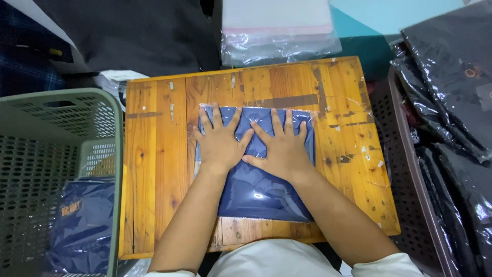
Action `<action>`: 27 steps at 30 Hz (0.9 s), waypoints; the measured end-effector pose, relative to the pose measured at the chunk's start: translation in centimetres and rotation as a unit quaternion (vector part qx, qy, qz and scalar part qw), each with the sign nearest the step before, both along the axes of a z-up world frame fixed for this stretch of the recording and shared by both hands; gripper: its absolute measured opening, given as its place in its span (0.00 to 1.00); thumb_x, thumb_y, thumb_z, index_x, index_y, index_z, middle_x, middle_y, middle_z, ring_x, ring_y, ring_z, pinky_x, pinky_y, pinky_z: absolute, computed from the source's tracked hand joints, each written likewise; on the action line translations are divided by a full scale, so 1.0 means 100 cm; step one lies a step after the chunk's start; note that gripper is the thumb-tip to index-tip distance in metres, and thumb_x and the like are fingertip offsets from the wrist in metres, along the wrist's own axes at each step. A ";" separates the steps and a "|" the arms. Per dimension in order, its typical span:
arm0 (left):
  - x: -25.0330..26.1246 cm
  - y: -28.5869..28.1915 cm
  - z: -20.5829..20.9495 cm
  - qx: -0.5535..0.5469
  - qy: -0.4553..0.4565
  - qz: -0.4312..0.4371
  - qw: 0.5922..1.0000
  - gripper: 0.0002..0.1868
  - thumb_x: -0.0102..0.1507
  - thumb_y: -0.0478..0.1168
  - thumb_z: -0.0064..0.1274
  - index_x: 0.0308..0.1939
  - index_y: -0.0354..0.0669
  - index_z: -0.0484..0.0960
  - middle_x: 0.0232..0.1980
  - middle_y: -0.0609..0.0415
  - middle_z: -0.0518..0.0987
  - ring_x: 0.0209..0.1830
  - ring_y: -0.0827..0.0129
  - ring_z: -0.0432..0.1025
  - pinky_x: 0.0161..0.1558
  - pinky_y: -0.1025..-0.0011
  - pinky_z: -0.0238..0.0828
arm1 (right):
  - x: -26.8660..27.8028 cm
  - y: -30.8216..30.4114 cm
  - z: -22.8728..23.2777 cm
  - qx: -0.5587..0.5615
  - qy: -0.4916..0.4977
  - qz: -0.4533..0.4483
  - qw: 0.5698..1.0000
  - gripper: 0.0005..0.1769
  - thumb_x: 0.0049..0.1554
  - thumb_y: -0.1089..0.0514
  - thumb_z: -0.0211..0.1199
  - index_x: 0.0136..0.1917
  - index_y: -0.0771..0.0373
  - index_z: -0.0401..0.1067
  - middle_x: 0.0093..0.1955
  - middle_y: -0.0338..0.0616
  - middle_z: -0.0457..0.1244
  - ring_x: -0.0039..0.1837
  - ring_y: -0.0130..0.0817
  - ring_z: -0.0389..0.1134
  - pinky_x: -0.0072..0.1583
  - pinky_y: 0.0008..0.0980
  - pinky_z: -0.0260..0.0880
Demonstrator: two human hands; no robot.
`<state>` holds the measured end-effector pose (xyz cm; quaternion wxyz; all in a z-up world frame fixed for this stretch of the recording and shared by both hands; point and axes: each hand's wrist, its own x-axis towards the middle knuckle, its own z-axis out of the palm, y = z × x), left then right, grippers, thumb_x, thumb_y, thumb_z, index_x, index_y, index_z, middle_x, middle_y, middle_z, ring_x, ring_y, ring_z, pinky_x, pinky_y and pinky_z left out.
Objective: Folding shirts and placing them into clear plastic bags for final packaging.
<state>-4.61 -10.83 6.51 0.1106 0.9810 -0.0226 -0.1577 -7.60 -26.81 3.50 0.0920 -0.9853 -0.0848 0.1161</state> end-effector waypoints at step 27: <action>0.001 0.007 -0.014 -0.030 -0.022 0.001 0.999 0.36 0.67 0.70 0.33 0.78 0.70 0.62 0.85 0.42 0.44 0.83 0.36 0.29 0.69 0.26 0.33 | -0.049 0.009 0.032 -0.014 0.101 -0.033 0.994 0.67 0.40 0.09 0.60 0.84 0.36 0.47 0.86 0.64 0.31 0.84 0.73 0.24 0.69 0.87 0.28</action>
